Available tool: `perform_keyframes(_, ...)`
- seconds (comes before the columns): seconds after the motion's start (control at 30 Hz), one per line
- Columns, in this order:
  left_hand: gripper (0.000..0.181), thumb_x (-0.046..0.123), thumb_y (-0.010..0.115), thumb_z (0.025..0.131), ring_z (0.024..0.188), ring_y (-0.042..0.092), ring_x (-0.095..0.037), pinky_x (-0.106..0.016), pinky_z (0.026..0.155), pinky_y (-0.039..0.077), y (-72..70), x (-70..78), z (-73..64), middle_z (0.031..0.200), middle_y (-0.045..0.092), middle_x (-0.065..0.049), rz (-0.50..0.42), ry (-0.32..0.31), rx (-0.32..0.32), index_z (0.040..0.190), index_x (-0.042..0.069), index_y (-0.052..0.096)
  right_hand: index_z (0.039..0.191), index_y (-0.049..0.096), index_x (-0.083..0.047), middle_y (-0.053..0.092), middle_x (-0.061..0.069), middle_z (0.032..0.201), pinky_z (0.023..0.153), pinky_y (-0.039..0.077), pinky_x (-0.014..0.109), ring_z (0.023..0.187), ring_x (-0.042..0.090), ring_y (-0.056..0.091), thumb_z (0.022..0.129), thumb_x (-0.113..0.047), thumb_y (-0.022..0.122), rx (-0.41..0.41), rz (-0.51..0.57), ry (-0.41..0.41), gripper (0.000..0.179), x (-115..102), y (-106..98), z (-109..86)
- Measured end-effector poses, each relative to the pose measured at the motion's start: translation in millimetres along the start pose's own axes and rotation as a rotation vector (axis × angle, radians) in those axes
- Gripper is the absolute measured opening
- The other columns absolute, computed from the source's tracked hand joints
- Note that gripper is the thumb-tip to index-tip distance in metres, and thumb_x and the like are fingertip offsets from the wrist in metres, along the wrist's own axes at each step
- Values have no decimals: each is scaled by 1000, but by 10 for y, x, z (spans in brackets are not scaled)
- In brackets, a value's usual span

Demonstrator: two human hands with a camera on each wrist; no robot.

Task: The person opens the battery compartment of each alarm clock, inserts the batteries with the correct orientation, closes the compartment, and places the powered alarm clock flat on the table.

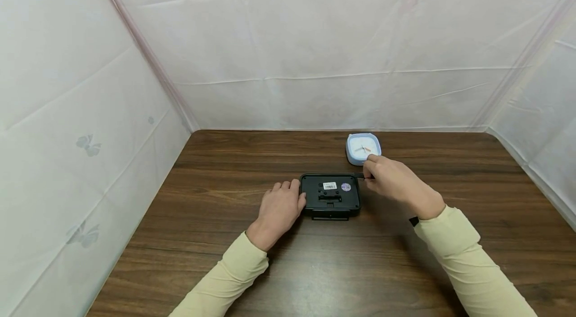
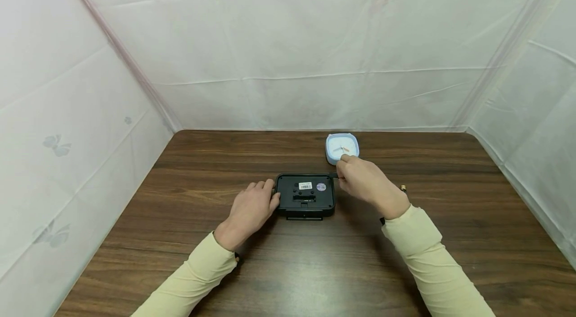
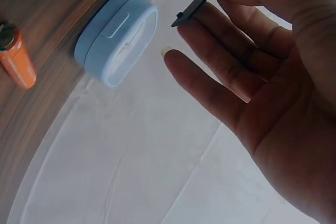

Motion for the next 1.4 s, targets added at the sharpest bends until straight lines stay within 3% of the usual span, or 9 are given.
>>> perform_keyframes(0.4,23,23,72,100,76,65,-31,-43,58,54,7,-25,-10,83,68,-13,0,21,48,94,2,63,77,58,-11,51,-1,79,60,45,35,67,14,48,84,8,75,-53,11,30,26,115,64,6)
perform_keyframes(1.0,24,24,73,99,73,66,-31,-42,56,55,24,-27,-18,79,66,-12,16,29,49,93,3,63,75,61,-14,52,-2,79,60,44,34,67,14,49,86,8,73,-243,65,92,28,219,230,-18)
perform_keyframes(1.4,24,24,73,99,75,67,-31,-43,57,55,35,-41,-9,80,66,-12,12,18,55,93,3,62,75,63,-14,53,-2,79,59,44,33,66,14,50,87,5,76,-268,66,111,26,254,262,7)
Point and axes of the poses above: each hand's wrist, its own z-axis towards the middle knuckle, its own y-axis out of the palm, x = y × z, the point moved 1 cm from there along z, towards the middle knuckle
